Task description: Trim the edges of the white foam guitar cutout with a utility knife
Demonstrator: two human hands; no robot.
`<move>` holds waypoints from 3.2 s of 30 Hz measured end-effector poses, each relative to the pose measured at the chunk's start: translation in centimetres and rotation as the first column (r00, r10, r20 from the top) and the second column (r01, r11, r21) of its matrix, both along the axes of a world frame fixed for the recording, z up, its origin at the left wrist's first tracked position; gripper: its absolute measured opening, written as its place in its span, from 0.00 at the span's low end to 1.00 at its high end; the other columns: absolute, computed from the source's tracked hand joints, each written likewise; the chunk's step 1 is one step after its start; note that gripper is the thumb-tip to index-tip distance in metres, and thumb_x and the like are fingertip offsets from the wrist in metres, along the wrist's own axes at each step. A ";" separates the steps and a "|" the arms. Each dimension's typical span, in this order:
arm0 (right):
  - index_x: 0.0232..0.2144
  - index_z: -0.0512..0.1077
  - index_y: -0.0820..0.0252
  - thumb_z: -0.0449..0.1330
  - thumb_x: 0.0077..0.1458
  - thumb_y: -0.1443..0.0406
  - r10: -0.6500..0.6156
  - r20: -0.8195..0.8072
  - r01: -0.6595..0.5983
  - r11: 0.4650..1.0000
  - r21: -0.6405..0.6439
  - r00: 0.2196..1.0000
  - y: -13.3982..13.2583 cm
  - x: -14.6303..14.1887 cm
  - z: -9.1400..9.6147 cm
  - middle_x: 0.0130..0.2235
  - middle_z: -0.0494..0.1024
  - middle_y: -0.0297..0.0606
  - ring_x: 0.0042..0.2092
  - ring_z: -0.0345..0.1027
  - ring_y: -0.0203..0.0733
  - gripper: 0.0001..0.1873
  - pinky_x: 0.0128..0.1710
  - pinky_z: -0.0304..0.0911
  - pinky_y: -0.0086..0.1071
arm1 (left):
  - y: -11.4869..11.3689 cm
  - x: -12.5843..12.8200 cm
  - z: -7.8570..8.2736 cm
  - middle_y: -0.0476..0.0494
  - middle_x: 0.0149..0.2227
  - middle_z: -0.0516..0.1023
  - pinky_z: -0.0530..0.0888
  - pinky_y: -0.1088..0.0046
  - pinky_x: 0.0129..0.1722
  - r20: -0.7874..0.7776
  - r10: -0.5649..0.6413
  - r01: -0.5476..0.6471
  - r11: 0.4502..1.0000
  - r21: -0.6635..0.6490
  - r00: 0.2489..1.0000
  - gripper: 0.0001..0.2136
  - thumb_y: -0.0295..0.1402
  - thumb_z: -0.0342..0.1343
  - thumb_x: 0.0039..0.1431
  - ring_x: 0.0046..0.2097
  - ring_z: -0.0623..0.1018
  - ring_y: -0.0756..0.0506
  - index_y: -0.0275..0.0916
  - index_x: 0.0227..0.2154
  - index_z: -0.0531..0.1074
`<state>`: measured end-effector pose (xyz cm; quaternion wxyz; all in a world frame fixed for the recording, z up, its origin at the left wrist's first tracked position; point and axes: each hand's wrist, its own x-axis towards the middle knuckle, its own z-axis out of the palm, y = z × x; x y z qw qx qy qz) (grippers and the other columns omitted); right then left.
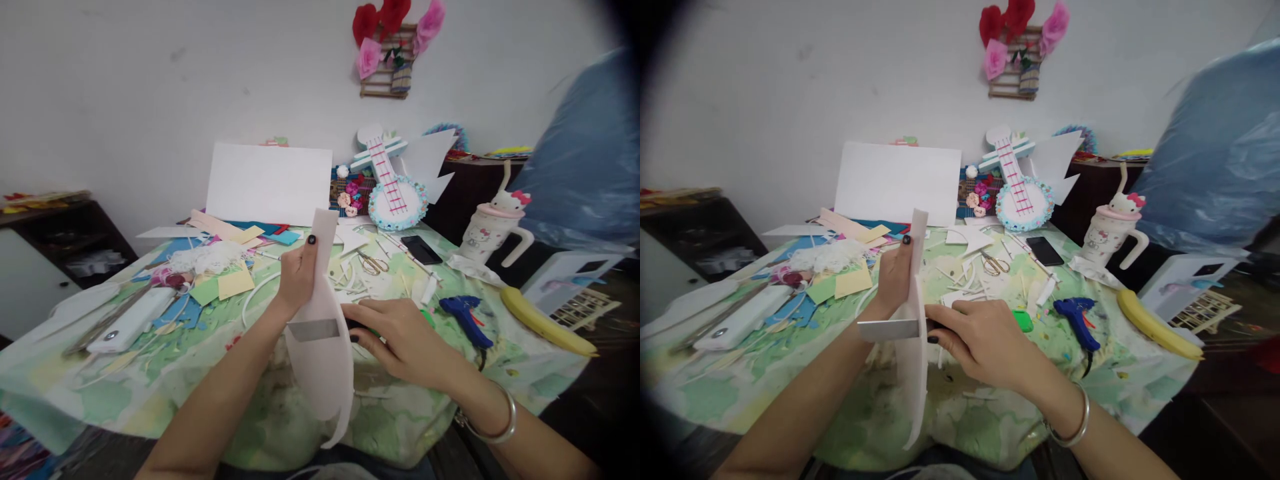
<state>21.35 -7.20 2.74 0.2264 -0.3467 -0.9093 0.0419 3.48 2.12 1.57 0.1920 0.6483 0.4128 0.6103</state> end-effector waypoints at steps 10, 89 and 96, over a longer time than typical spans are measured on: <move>0.51 0.66 0.54 0.45 0.65 0.58 0.033 -0.022 -0.033 0.999 -0.025 0.999 0.0 -0.2 0.2 0.33 0.75 0.36 0.33 0.66 0.37 0.17 0.33 0.53 0.29 | 0.2 -0.2 -0.2 0.53 0.15 0.51 0.49 0.71 0.20 0.089 -0.148 0.152 0.987 -0.051 0.985 0.25 0.50 0.41 0.61 0.19 0.53 0.54 0.39 0.15 0.51; 0.41 0.66 0.58 0.43 0.65 0.58 0.043 -0.019 -0.043 0.999 0.005 0.999 2.8 -0.5 0.7 0.30 0.72 0.35 0.29 0.62 0.37 0.15 0.30 0.49 0.29 | -0.7 0.7 0.4 0.53 0.13 0.50 0.48 0.71 0.17 -0.073 -0.162 0.169 0.981 0.092 0.984 0.25 0.45 0.39 0.64 0.17 0.50 0.54 0.39 0.13 0.50; 0.38 0.65 0.58 0.43 0.65 0.57 0.045 -0.025 -0.045 0.999 0.008 0.999 3.0 -0.5 0.7 0.29 0.70 0.34 0.28 0.60 0.36 0.15 0.30 0.48 0.29 | -0.5 0.8 0.2 0.53 0.13 0.50 0.48 0.71 0.17 -0.064 -0.172 0.178 0.980 0.092 0.983 0.25 0.45 0.39 0.64 0.18 0.51 0.54 0.39 0.13 0.50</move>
